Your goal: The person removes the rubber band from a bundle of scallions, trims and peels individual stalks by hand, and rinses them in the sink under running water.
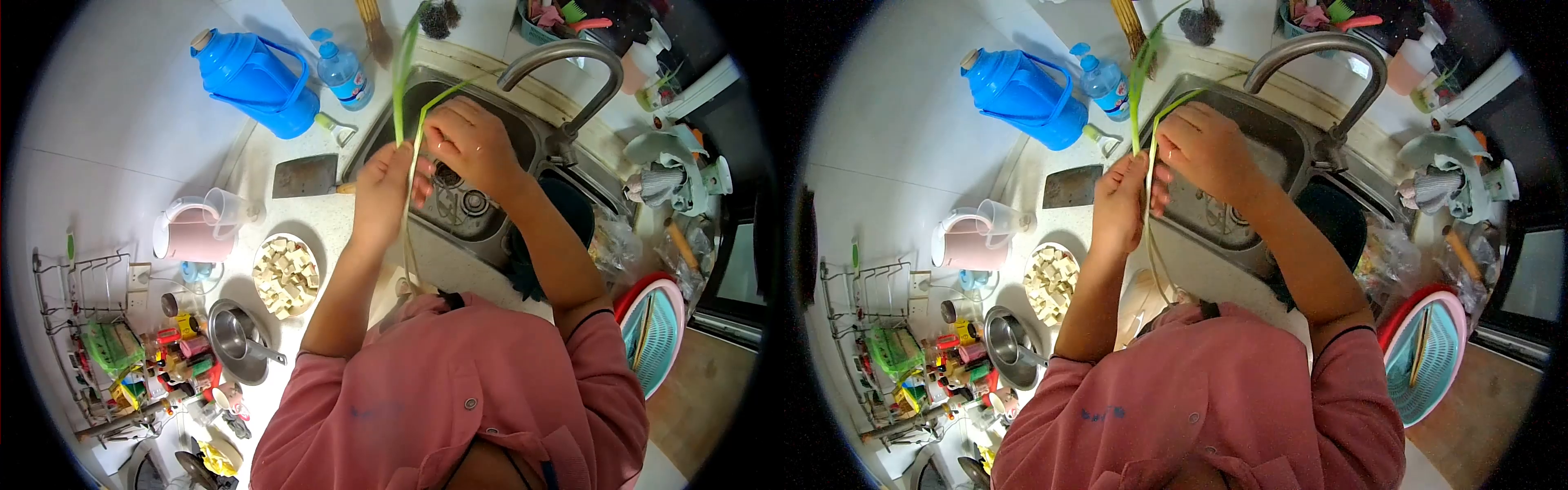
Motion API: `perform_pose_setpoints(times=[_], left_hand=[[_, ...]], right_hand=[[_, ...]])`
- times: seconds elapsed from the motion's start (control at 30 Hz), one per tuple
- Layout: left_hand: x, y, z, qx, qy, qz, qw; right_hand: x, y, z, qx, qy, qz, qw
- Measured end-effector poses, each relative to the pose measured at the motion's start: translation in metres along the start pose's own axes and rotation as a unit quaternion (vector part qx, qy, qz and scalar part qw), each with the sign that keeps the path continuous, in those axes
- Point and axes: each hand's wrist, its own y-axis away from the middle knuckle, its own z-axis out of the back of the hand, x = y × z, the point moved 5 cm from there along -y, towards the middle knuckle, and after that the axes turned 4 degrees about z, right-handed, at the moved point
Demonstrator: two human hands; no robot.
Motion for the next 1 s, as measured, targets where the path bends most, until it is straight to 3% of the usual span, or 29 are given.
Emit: perform_pose_setpoints(times=[0.2, 0.27, 0.3, 0.43, 0.53, 0.7, 0.8, 1.0], left_hand=[[-0.046, -0.023, -0.014, 0.021, 0.002, -0.120, 0.993], [-0.064, -0.020, -0.025, 0.050, -0.046, -0.168, 0.983], [-0.068, -0.019, -0.030, 0.031, -0.009, -0.175, 0.984], [-0.068, -0.023, -0.033, 0.021, 0.019, -0.204, 0.979], [-0.065, -0.024, -0.035, -0.013, 0.039, -0.215, 0.976], [-0.064, -0.022, -0.021, -0.078, 0.051, -0.253, 0.963], [-0.072, -0.019, -0.015, -0.086, 0.081, -0.276, 0.954], [-0.058, -0.025, -0.011, -0.038, 0.051, -0.239, 0.969]], right_hand=[[0.004, -0.022, 0.015, 0.031, -0.018, 0.034, 0.999], [0.005, -0.026, 0.019, 0.008, -0.011, 0.025, 1.000], [0.005, -0.027, 0.020, -0.004, -0.007, 0.019, 1.000], [-0.008, -0.017, 0.011, -0.067, -0.140, -0.146, 0.977], [-0.015, -0.003, 0.001, -0.101, -0.258, -0.274, 0.921], [-0.023, 0.021, -0.020, -0.170, -0.483, -0.429, 0.744], [-0.024, 0.032, -0.028, -0.190, -0.560, -0.453, 0.667], [-0.016, 0.019, -0.020, -0.227, -0.603, -0.447, 0.621]])
